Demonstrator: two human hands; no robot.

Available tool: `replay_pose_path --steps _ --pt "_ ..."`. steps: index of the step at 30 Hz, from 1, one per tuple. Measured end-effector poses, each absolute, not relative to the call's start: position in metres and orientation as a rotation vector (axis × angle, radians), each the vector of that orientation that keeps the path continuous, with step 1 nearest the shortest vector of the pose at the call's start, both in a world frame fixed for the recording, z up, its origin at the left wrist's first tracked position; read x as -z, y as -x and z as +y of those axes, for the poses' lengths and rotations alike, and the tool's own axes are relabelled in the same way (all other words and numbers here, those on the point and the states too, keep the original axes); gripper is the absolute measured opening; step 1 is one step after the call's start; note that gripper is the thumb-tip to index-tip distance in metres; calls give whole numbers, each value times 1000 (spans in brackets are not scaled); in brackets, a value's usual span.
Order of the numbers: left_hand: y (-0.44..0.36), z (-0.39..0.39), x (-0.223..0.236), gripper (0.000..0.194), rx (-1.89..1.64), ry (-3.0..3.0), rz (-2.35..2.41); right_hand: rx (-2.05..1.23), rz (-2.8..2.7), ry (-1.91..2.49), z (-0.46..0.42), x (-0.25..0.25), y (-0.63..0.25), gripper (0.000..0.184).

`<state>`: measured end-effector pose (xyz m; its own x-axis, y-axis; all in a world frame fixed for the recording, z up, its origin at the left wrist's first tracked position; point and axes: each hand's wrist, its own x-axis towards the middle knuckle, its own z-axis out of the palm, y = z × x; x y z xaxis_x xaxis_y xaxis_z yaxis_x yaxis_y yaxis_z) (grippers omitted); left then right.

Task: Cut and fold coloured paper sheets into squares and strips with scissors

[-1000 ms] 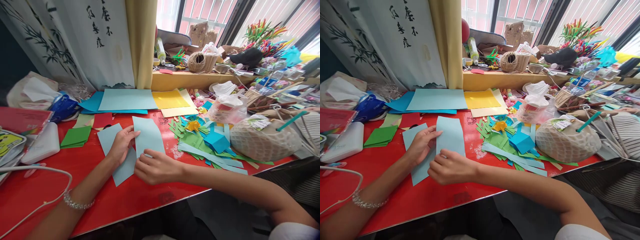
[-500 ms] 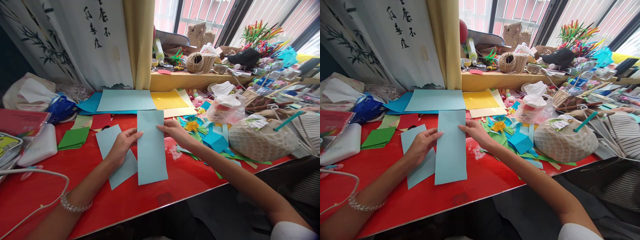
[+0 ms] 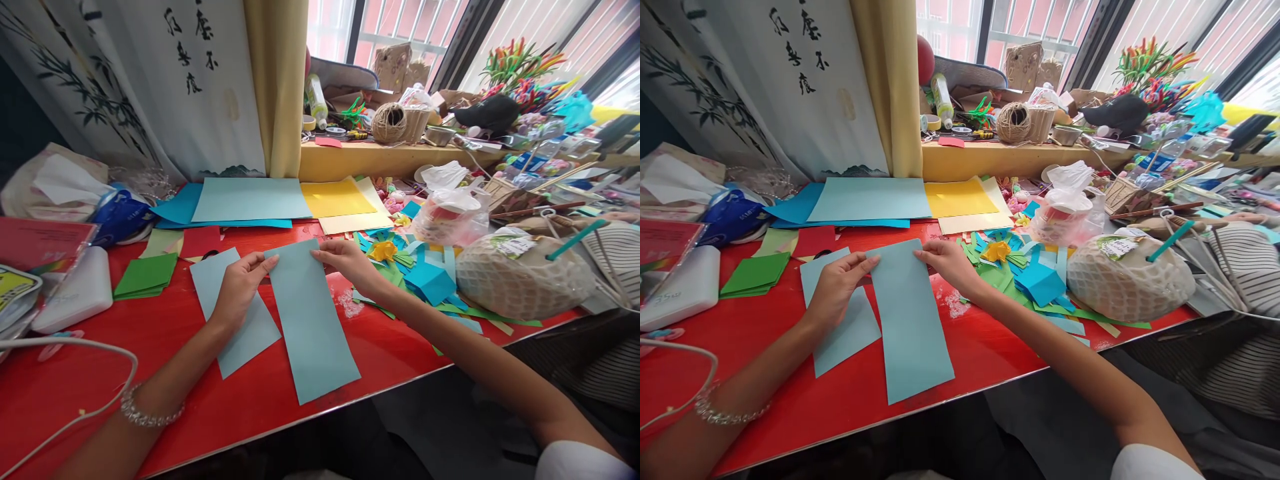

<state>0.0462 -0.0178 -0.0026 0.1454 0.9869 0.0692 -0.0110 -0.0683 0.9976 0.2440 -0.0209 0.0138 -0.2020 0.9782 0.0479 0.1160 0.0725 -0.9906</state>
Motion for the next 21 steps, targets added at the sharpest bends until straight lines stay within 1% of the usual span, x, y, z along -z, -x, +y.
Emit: replay_pose_path --steps 6,11,16,18,20,21 --pt "-46 -19 2 27 -1152 -1350 1060 -1254 -1463 1126 -24 -13 -241 23" --pt "-47 -18 2 27 -1162 -1337 1050 -1217 -1486 1134 -22 -14 -240 21" --pt "-44 -17 4 28 -1253 -1285 1054 -1162 -1520 1145 -19 -13 -244 23" --pt "-44 -17 5 27 -1274 -1293 1055 -1043 -1598 1218 -16 -14 -246 22" --pt "-44 -18 5 27 -1282 -1314 1053 -781 -1721 1302 -14 -17 -245 20" --pt "-44 -18 5 26 -1287 -1324 1054 -614 -1789 1321 -12 -20 -244 23"
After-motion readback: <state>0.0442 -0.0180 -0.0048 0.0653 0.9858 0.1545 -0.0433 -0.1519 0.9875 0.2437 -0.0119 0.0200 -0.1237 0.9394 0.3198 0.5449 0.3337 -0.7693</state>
